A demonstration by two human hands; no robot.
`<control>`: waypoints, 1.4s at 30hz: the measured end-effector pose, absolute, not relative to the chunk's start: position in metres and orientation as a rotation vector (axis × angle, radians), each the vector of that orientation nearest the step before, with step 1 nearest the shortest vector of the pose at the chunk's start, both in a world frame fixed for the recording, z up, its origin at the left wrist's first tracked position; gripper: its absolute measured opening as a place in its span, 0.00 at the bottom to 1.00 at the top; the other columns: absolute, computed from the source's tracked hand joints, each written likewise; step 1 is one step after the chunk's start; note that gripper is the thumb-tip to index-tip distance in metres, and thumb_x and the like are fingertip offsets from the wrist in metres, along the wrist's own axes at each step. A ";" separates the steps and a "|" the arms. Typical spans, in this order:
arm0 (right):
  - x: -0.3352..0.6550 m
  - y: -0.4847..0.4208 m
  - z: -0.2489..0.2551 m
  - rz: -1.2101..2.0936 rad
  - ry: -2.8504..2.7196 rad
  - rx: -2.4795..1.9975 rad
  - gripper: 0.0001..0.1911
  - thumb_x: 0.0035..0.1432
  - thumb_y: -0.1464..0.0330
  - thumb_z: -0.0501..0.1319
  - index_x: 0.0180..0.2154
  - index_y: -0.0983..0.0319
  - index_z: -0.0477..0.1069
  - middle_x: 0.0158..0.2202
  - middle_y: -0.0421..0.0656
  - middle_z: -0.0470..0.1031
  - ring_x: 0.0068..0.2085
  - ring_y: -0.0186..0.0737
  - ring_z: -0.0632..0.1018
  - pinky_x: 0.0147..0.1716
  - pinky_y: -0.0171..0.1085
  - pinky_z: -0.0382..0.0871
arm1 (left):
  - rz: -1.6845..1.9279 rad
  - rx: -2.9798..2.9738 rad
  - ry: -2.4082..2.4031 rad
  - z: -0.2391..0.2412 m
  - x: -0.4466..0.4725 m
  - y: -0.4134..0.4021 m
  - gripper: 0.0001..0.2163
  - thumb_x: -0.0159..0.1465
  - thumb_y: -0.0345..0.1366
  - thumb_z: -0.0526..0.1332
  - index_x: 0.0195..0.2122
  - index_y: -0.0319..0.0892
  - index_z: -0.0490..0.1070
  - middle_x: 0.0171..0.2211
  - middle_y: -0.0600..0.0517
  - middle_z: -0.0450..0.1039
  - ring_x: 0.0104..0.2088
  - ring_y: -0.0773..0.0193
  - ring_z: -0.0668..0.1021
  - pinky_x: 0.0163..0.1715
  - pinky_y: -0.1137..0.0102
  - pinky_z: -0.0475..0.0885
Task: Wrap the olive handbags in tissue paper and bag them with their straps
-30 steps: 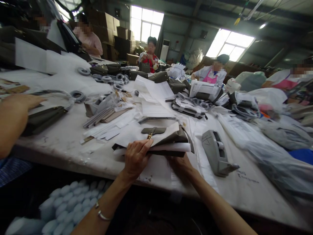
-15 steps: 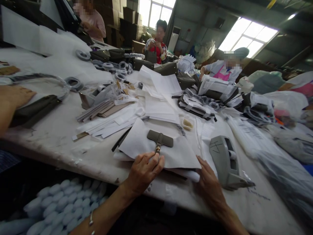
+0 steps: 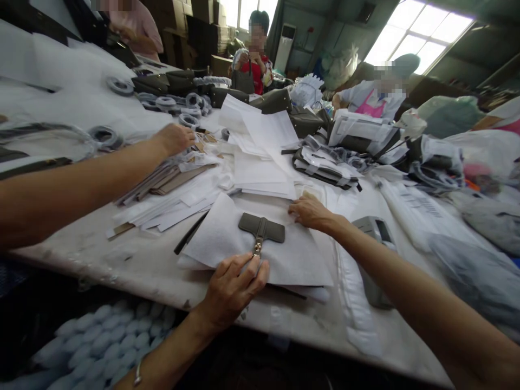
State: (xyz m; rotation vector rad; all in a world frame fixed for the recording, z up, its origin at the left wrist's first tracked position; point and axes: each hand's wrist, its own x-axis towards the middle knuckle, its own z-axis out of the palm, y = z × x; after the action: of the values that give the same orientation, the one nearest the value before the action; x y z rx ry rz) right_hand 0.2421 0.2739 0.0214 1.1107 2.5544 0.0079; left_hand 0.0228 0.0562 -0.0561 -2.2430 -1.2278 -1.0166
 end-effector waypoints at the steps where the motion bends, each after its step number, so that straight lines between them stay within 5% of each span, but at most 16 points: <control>1: 0.239 0.282 0.018 0.007 2.528 1.078 0.15 0.52 0.74 0.67 0.43 0.62 0.78 0.44 0.49 0.80 0.47 0.50 0.76 0.46 0.41 0.63 | -1.008 -2.243 -1.229 -0.056 0.023 0.056 0.11 0.69 0.28 0.59 0.50 0.42 0.74 0.45 0.49 0.78 0.48 0.60 0.78 0.51 0.64 0.67; 7: 0.235 0.294 0.015 -0.007 2.442 0.956 0.05 0.48 0.76 0.64 0.29 0.61 0.77 0.35 0.47 0.79 0.44 0.47 0.75 0.43 0.39 0.61 | -0.990 -2.252 -1.203 -0.057 0.023 0.056 0.10 0.69 0.28 0.59 0.50 0.43 0.74 0.46 0.48 0.78 0.48 0.60 0.78 0.50 0.64 0.68; 14: 0.237 0.296 0.018 -0.018 2.406 0.992 0.19 0.51 0.72 0.65 0.47 0.61 0.74 0.44 0.48 0.78 0.42 0.44 0.76 0.39 0.36 0.63 | -1.009 -2.248 -1.174 -0.056 0.023 0.057 0.10 0.70 0.28 0.57 0.50 0.42 0.74 0.45 0.49 0.78 0.47 0.59 0.77 0.49 0.63 0.67; 21: 0.228 0.290 0.024 -0.036 2.331 0.986 0.09 0.50 0.76 0.61 0.32 0.60 0.78 0.35 0.44 0.80 0.38 0.42 0.77 0.40 0.36 0.65 | -1.018 -2.230 -1.170 -0.056 0.023 0.057 0.10 0.70 0.28 0.57 0.49 0.41 0.73 0.45 0.49 0.78 0.47 0.60 0.77 0.49 0.63 0.67; 31: 0.211 0.283 0.054 -0.059 2.438 1.084 0.13 0.47 0.71 0.62 0.38 0.60 0.76 0.33 0.44 0.79 0.33 0.41 0.76 0.29 0.34 0.59 | -1.019 -2.225 -1.159 -0.059 0.023 0.057 0.10 0.71 0.29 0.55 0.50 0.41 0.72 0.45 0.49 0.77 0.48 0.61 0.76 0.48 0.65 0.68; 42: 0.223 0.217 0.078 -0.054 2.632 1.223 0.20 0.54 0.78 0.59 0.48 0.60 0.74 0.37 0.43 0.79 0.37 0.39 0.77 0.34 0.33 0.62 | -1.002 -2.225 -1.173 -0.062 0.023 0.057 0.09 0.71 0.30 0.56 0.50 0.42 0.71 0.46 0.49 0.77 0.47 0.61 0.76 0.48 0.65 0.67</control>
State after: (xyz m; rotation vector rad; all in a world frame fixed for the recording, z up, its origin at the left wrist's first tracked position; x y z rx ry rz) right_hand 0.2229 0.2167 0.0778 1.2231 2.6324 -0.0543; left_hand 0.0227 0.0566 -0.0621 -2.2251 -1.1730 -1.0015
